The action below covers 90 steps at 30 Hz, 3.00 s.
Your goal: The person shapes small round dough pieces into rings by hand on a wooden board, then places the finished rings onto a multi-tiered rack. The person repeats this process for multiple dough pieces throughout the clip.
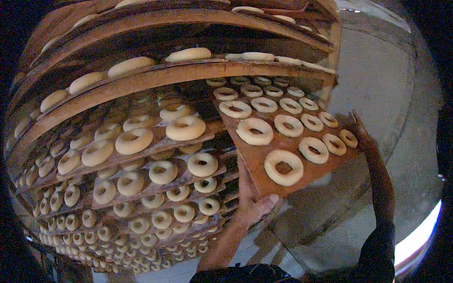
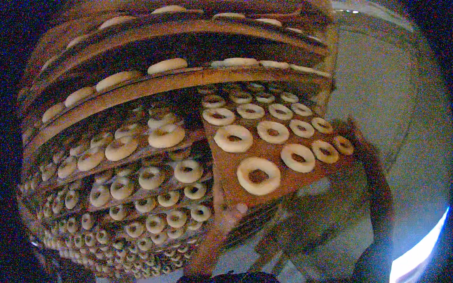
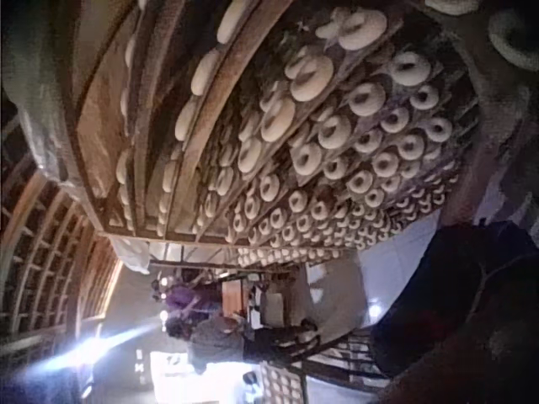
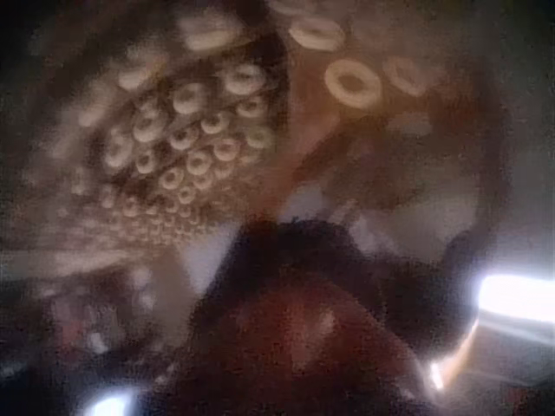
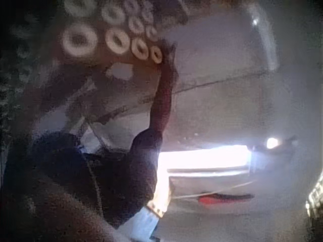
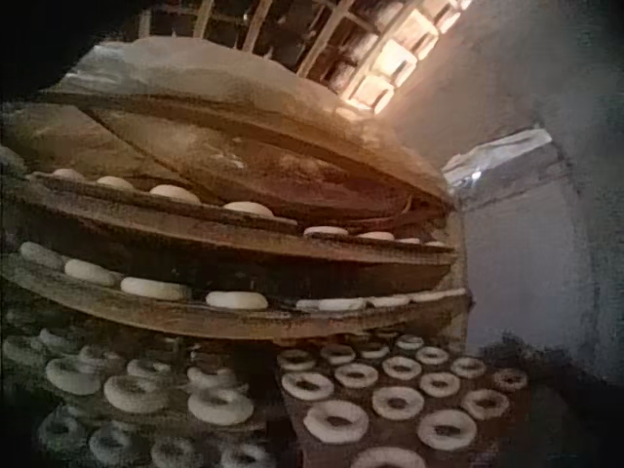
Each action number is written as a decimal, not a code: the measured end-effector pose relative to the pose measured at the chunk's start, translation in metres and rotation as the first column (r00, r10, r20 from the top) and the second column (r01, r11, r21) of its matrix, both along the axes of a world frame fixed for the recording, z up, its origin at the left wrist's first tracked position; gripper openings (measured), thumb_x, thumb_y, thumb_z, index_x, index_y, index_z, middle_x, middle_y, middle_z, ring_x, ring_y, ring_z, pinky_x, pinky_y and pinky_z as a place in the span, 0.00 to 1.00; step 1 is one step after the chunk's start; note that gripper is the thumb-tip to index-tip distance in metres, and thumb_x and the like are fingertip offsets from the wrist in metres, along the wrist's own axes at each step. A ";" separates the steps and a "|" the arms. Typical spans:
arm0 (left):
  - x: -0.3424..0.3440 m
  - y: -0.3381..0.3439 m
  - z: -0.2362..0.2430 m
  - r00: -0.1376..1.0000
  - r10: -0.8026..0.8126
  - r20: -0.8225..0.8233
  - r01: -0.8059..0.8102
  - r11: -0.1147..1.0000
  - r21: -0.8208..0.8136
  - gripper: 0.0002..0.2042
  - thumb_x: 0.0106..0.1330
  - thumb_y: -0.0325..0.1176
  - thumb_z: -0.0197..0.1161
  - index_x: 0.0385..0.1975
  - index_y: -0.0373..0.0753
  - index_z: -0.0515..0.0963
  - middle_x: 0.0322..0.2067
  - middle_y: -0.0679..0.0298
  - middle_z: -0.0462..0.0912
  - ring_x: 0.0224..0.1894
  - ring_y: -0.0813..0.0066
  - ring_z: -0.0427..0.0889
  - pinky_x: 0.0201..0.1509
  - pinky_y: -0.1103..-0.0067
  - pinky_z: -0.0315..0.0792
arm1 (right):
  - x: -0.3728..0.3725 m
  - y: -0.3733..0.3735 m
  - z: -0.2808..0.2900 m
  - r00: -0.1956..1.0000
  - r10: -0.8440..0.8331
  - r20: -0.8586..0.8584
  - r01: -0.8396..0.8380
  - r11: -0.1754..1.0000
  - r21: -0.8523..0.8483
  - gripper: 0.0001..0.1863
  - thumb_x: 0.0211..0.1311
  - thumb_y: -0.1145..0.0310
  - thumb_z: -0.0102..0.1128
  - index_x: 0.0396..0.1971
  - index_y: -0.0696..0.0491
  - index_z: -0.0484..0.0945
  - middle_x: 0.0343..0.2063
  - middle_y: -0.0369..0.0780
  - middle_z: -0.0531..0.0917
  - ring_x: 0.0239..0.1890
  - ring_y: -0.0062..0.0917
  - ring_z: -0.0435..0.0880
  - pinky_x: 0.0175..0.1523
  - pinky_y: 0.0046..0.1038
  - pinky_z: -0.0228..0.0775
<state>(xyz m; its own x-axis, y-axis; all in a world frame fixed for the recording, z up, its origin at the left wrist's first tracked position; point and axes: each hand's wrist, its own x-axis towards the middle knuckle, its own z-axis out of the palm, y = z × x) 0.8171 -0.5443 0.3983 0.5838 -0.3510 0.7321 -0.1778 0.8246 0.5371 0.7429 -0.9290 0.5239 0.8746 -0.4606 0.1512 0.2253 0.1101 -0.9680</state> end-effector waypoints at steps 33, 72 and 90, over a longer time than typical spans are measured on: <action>-0.143 -0.097 -0.222 0.152 0.918 0.367 -0.708 -0.158 0.689 0.19 0.69 0.44 0.53 0.43 0.31 0.75 0.34 0.50 0.79 0.36 0.52 0.77 0.40 0.63 0.71 | 0.012 0.069 -0.389 0.864 0.434 0.257 -0.472 0.875 0.111 0.40 0.67 0.36 0.36 0.64 0.57 0.59 0.61 0.53 0.67 0.58 0.42 0.70 0.62 0.41 0.63; -0.791 0.545 -0.394 -0.583 -0.020 0.812 0.809 0.082 0.583 0.15 0.58 0.30 0.59 0.44 0.33 0.72 0.40 0.51 0.76 0.45 0.52 0.78 0.44 0.61 0.71 | -0.686 1.109 -0.529 -0.797 0.339 -0.501 0.270 -0.542 -0.796 0.18 0.49 0.65 0.68 0.39 0.59 0.77 0.39 0.50 0.80 0.43 0.44 0.79 0.48 0.41 0.72; -0.760 0.381 -0.402 -0.153 -0.670 0.727 0.529 0.565 0.633 0.20 0.54 0.26 0.65 0.49 0.37 0.74 0.50 0.50 0.73 0.52 0.51 0.73 0.55 0.61 0.66 | -0.776 0.961 -0.549 -0.919 -0.271 -0.287 0.305 -0.027 -0.952 0.15 0.49 0.64 0.66 0.33 0.56 0.76 0.31 0.46 0.81 0.34 0.42 0.81 0.40 0.44 0.72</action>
<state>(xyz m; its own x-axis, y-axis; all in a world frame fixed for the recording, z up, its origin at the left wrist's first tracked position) 0.0569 -0.1635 -0.0039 -0.8863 -0.2369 0.3980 0.0154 0.8438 0.5365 -0.0326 0.0324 -0.0251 -0.9063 -0.3704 0.2038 -0.4159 0.8673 -0.2735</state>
